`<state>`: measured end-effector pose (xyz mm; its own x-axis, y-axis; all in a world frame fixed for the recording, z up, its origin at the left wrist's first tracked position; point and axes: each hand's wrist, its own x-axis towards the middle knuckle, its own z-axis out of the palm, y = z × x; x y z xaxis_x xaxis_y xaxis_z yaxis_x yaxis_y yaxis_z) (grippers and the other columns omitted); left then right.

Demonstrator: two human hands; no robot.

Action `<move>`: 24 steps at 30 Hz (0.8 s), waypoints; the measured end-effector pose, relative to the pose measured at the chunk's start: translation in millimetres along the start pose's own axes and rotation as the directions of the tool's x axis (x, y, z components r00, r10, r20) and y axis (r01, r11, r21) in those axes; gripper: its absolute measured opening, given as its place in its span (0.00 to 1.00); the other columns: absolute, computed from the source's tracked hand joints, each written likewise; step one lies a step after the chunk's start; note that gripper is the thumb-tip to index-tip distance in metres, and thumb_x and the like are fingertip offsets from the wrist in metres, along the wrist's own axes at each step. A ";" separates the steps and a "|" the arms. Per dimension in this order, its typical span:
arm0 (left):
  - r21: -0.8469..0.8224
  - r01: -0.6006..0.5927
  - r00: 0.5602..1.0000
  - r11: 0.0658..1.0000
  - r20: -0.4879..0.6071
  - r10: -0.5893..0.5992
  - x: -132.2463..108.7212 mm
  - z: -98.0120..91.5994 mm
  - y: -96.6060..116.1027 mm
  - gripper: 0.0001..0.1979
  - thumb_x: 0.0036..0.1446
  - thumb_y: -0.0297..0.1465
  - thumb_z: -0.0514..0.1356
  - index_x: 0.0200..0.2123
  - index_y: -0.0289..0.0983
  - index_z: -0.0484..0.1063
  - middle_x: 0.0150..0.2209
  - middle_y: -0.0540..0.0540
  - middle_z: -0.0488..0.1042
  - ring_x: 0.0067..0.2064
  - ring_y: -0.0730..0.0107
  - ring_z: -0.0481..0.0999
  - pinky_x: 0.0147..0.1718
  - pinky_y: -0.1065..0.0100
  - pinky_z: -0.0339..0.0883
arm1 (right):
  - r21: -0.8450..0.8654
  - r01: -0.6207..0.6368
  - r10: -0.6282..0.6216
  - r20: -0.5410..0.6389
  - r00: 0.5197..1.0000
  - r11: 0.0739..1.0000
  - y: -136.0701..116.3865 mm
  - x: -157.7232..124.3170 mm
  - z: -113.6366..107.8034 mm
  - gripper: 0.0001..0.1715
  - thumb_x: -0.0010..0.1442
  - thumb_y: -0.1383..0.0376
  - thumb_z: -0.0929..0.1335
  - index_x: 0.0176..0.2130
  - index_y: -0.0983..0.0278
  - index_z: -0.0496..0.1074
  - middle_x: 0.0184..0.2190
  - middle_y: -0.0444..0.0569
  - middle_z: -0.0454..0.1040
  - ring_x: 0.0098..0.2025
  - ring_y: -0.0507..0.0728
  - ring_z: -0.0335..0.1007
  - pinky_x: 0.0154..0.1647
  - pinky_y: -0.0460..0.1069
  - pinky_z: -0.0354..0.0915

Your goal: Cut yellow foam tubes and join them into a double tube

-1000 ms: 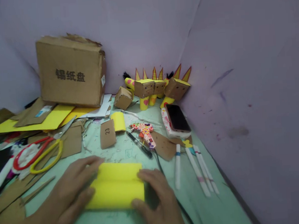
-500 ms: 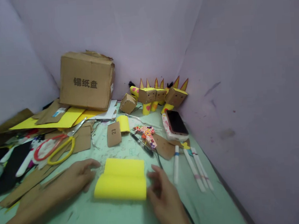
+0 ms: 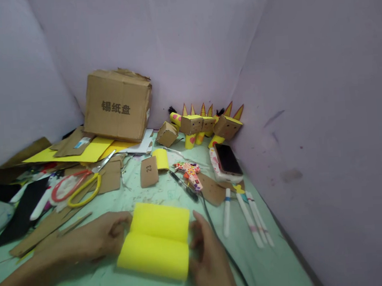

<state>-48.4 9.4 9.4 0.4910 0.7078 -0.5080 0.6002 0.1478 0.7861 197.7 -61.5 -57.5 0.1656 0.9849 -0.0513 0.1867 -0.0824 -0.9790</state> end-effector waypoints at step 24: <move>-0.170 -0.254 0.941 0.952 -0.272 0.202 6.8 13.1 -0.4 0.20 0.45 0.37 0.60 0.42 0.37 0.66 0.30 0.49 0.69 0.29 0.70 0.68 0.25 0.73 0.60 | 0.323 0.036 0.041 -0.228 0.973 0.946 -19.8 -6.3 11.1 0.16 0.45 0.62 0.73 0.37 0.58 0.71 0.28 0.44 0.69 0.25 0.53 0.68 0.23 0.44 0.66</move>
<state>-37.0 5.2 1.0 0.4119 0.8834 -0.2234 0.3396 0.0787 0.9373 182.3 -64.4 -40.0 0.3897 0.9198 -0.0451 -0.1302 0.0066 -0.9915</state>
